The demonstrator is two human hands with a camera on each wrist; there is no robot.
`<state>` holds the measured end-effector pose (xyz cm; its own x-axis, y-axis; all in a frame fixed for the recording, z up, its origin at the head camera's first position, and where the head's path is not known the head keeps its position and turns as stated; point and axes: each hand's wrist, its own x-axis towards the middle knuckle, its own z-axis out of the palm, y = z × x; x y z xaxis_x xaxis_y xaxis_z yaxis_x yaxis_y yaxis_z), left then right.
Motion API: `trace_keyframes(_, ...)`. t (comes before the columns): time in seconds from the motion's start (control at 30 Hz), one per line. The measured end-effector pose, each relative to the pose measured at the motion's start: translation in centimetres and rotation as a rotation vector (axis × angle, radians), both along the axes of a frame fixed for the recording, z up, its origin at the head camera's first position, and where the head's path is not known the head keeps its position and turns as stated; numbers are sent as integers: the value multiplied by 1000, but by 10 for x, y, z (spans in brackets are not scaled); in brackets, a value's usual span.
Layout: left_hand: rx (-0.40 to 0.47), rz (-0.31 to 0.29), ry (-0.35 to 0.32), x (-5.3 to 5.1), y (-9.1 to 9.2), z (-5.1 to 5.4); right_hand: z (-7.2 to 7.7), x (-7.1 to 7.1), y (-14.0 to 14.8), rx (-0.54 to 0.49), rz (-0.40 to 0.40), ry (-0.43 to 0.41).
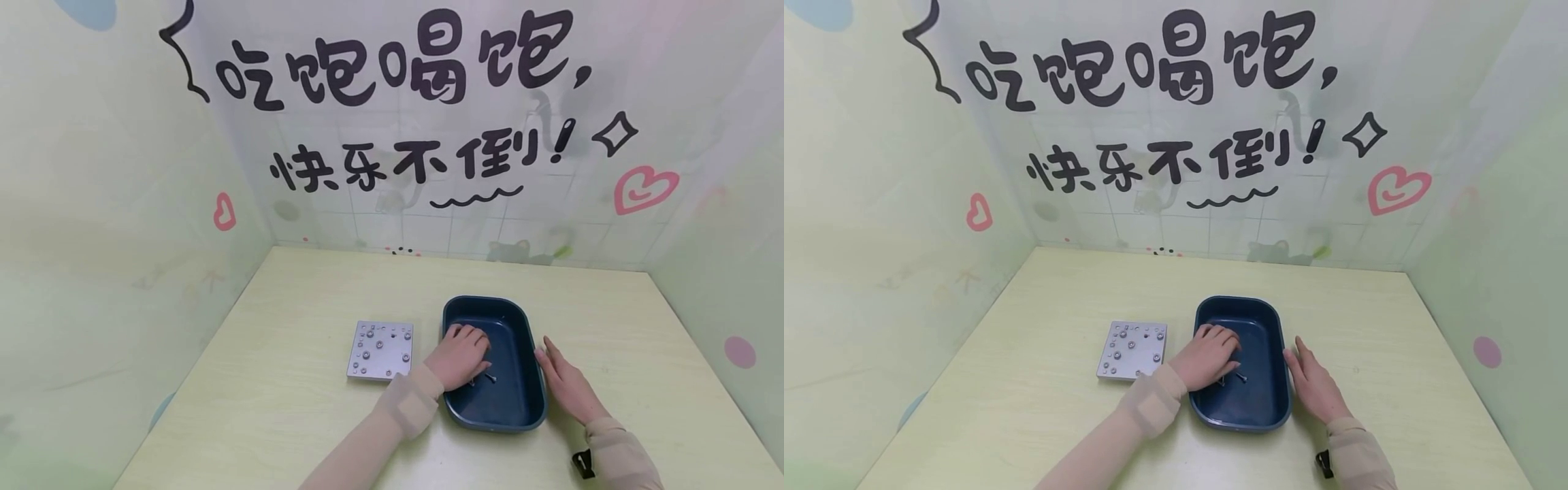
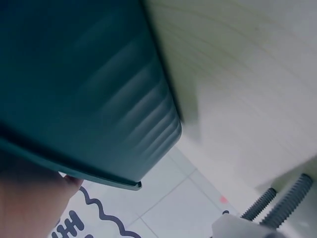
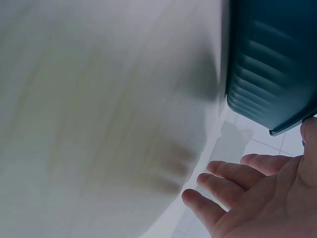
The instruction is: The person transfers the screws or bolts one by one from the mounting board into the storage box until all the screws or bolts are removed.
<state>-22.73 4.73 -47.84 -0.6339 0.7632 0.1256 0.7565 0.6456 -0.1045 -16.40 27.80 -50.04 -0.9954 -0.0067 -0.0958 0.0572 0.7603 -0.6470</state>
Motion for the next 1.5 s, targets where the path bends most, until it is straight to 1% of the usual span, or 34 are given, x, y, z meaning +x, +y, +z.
trace_keyframes(0.2, 25, 6, -15, 1, -6, 2, -1, -1, -1, 0, 1, -12)
trace_keyframes(0.37, 59, 8, 17, 4, -14, 6, -2, -1, 0, -3, 5, -5)
trace_keyframes(0.47, 74, 34, 40, 3, -21, 6, -3, -2, 0, 0, 5, 2)
trace_keyframes(0.53, 91, 53, 40, 1, -26, 6, -3, -2, 1, 2, 5, 5)
trace_keyframes(0.7, 130, 101, 12, -4, -43, 5, -3, -1, 1, 3, 7, 1)
trace_keyframes(0.8, 154, 138, -21, -8, -55, 6, -2, -2, 0, 5, 9, -6)
trace_keyframes(0.93, 200, 186, -62, -14, -74, 9, -1, -2, 0, 4, 7, -14)
trace_keyframes(1.0, 225, 203, -68, -17, -86, 11, 0, -1, -1, 3, 5, -18)
trace_keyframes(1.17, 276, 255, -80, -22, -119, 10, 0, -2, -1, -1, 7, -21)
trace_keyframes(1.33, 275, 329, -92, -24, -148, 9, 0, -2, -1, 4, 10, -19)
trace_keyframes(1.5, 285, 369, -115, -22, -171, 7, 1, -1, 0, 2, 5, -18)
